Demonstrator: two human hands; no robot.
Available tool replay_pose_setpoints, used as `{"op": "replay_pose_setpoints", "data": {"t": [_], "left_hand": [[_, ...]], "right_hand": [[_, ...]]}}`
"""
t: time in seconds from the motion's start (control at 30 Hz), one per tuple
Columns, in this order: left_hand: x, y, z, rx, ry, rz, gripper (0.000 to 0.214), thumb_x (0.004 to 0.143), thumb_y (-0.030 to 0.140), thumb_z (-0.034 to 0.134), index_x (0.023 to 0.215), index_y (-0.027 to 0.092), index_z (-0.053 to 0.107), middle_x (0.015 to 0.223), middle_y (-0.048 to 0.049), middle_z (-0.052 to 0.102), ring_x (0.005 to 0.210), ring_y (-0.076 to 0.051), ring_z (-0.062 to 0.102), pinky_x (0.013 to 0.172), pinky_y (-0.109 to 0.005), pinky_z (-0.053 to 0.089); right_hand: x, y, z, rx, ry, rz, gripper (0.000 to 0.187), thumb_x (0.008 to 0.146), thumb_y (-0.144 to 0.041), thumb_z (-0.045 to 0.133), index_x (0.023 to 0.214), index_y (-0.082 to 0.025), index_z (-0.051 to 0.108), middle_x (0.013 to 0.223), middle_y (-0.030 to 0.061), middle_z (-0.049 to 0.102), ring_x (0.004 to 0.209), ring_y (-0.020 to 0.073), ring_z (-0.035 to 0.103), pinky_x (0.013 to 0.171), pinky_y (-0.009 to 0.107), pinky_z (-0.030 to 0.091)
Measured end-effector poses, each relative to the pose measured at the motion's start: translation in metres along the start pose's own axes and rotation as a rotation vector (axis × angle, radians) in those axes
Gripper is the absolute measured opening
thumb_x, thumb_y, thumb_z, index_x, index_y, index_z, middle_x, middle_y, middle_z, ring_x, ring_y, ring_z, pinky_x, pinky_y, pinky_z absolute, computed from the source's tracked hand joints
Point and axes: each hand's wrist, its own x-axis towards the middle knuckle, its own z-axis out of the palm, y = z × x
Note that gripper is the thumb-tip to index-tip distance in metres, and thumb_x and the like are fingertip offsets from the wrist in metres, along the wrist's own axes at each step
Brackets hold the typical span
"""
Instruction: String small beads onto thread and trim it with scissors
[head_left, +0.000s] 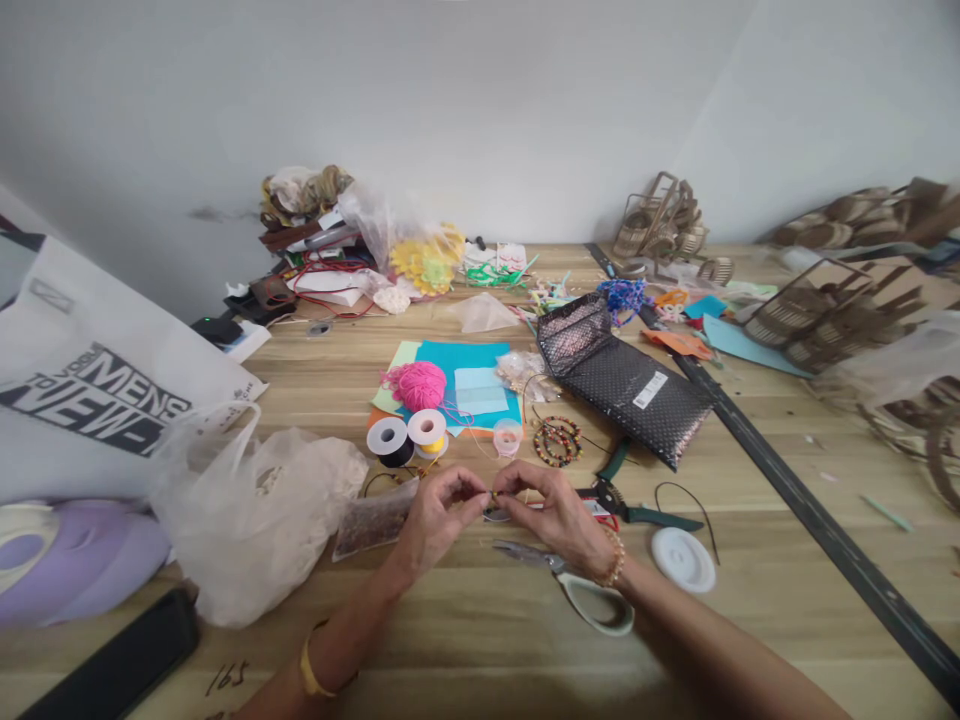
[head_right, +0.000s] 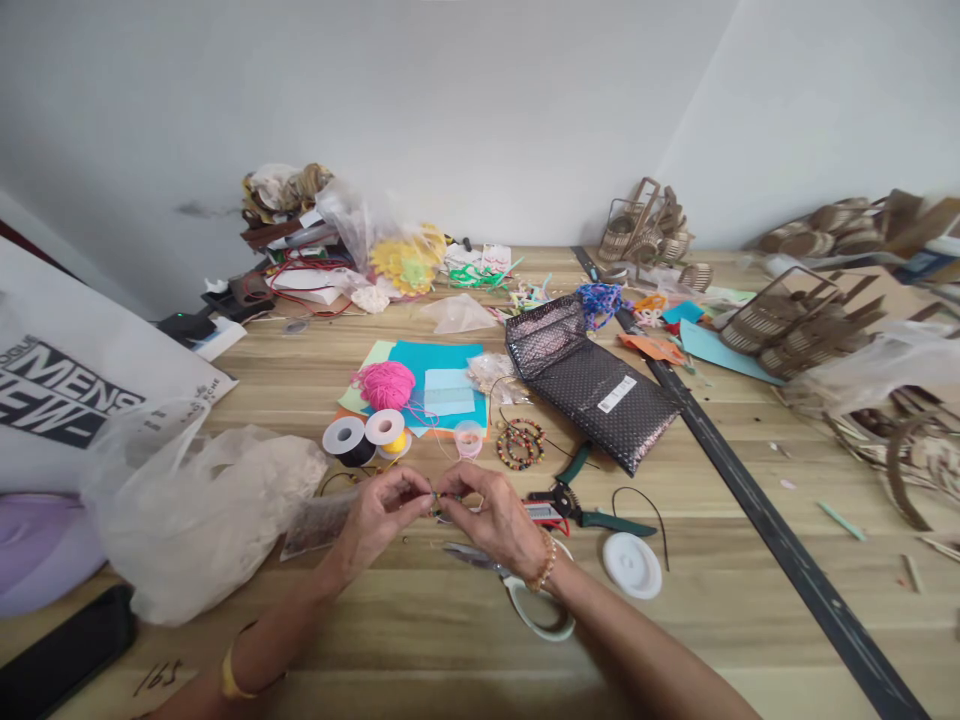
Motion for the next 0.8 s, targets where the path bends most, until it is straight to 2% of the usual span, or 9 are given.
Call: {"op": "replay_pose_setpoints", "data": {"t": [0.13,0.33,0.53,0.8], "left_hand": [[-0.001,-0.004,0.001,-0.031,-0.012,0.082,0.009,0.07,0.019,0.065,0.067,0.014,0.058,0.064,-0.0013,0.06,0.061,-0.012,0.055,0.059,-0.023,0.044],[0.001,-0.008,-0.001,-0.126,-0.084,0.195,0.006,0.071,0.017,0.065,0.069,0.014,0.061,0.069,-0.003,0.062,0.066,-0.013,0.058,0.064,-0.024,0.046],[0.002,-0.006,-0.001,-0.17,-0.105,0.128,0.01,0.071,0.021,0.068,0.069,0.013,0.062,0.07,-0.0032,0.063,0.067,-0.013,0.057,0.064,-0.024,0.045],[-0.001,0.006,-0.003,-0.148,-0.115,-0.101,0.018,0.073,0.03,0.067,0.076,0.013,0.06,0.069,-0.002,0.062,0.066,-0.014,0.057,0.064,-0.025,0.044]], "right_hand": [[0.001,-0.001,0.0,0.054,-0.023,0.033,0.01,0.083,-0.024,0.059,0.081,-0.015,0.062,0.075,0.0027,0.064,0.071,0.0138,0.058,0.067,0.024,0.045],[0.002,-0.005,-0.004,0.197,-0.081,0.102,0.021,0.086,-0.035,0.057,0.083,-0.014,0.059,0.07,0.0012,0.06,0.064,0.012,0.054,0.06,0.023,0.042],[0.001,-0.001,-0.003,0.086,-0.066,0.016,0.013,0.084,-0.027,0.059,0.086,-0.015,0.062,0.078,0.003,0.064,0.072,0.014,0.057,0.067,0.025,0.045],[0.0,-0.002,-0.004,-0.018,-0.04,-0.03,0.006,0.084,-0.019,0.058,0.086,-0.016,0.062,0.078,0.0021,0.066,0.072,0.0137,0.06,0.068,0.024,0.046]]}}
